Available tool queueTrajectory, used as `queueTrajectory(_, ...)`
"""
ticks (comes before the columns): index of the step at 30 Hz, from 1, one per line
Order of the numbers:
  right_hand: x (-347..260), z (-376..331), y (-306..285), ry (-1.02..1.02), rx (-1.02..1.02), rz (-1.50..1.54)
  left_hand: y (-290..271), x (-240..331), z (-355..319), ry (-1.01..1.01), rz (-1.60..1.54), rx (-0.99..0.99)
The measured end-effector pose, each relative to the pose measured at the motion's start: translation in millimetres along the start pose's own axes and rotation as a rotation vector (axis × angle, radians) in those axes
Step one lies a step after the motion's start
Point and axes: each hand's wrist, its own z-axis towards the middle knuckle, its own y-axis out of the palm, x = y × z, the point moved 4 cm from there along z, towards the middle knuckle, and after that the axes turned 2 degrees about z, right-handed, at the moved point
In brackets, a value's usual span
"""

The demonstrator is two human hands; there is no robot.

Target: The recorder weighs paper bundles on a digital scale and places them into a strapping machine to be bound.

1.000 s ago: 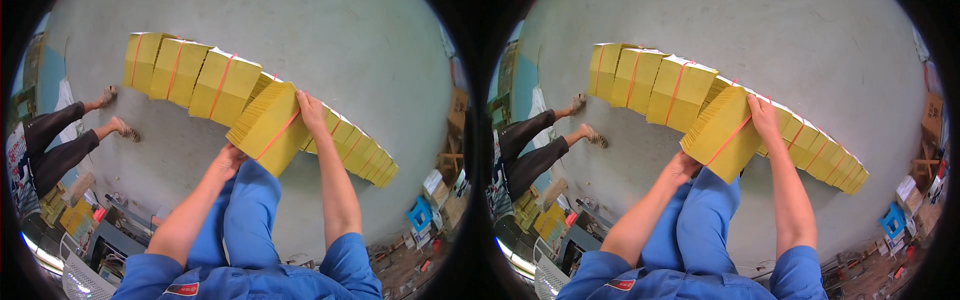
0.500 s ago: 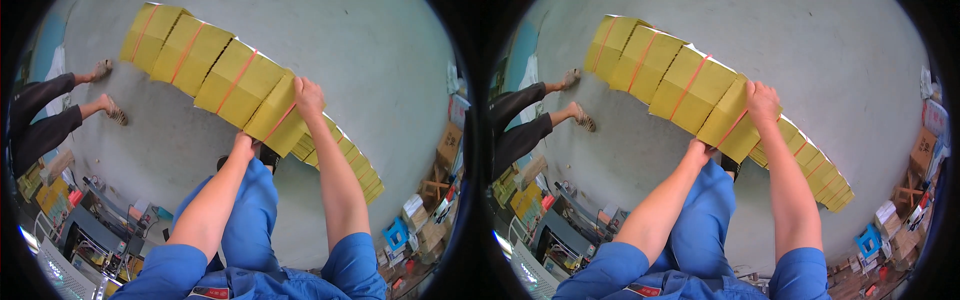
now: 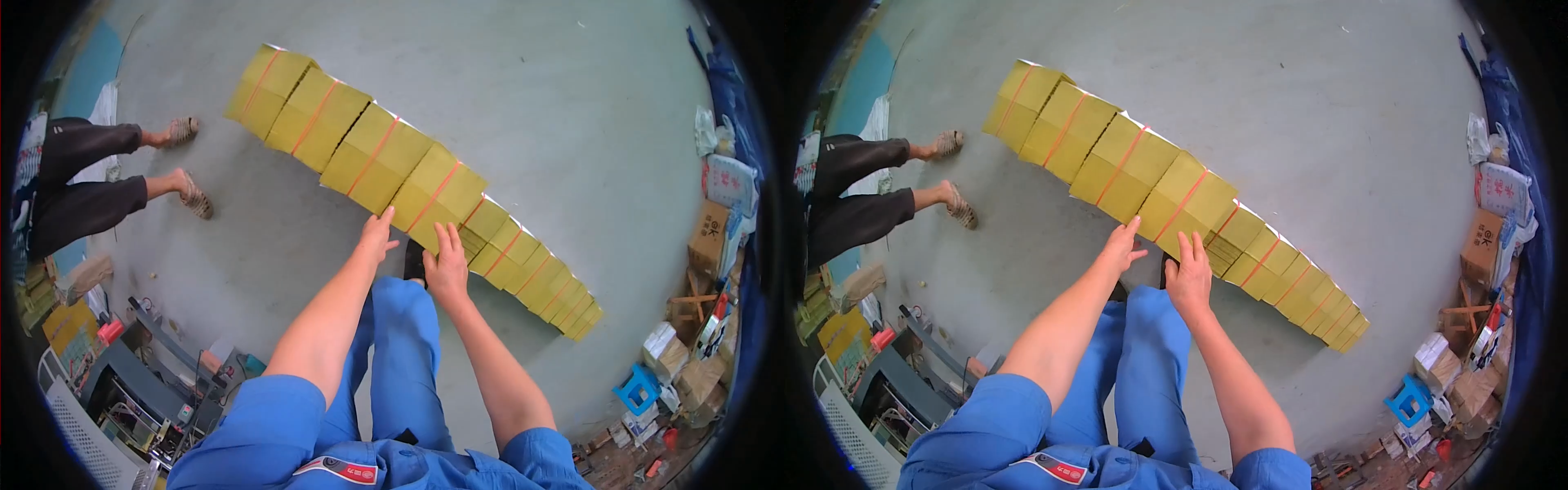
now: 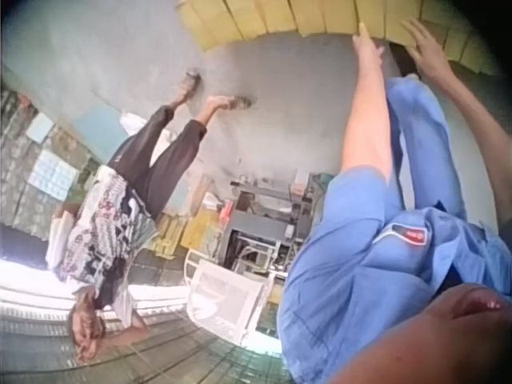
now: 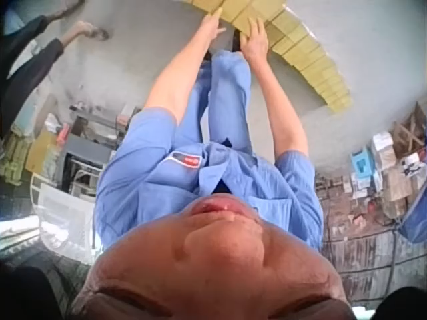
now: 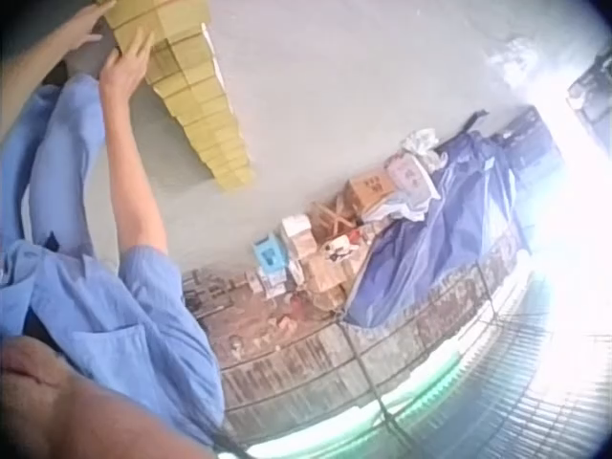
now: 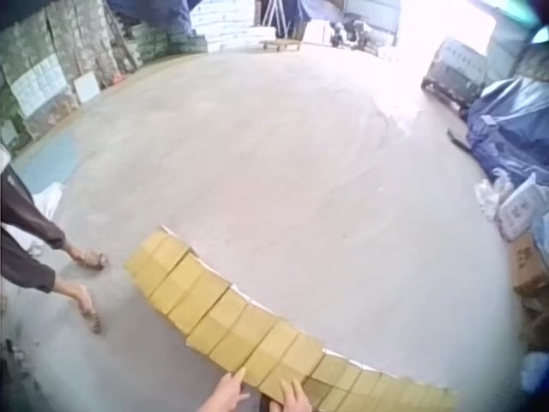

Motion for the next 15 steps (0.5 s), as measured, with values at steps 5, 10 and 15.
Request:
queueTrajectory(5,-37,-56,8,-0.069,-0.139,0.298,5,1,25,0.005,-0.118,-0.163)
queueTrajectory(10,-50,-52,24,-0.168,-0.103,0.259,-6,1,24,-0.030,-0.134,-0.189)
queueTrajectory(15,-12,123,-23,-0.275,0.294,-0.062,1,-3,2,0.031,-0.280,0.019)
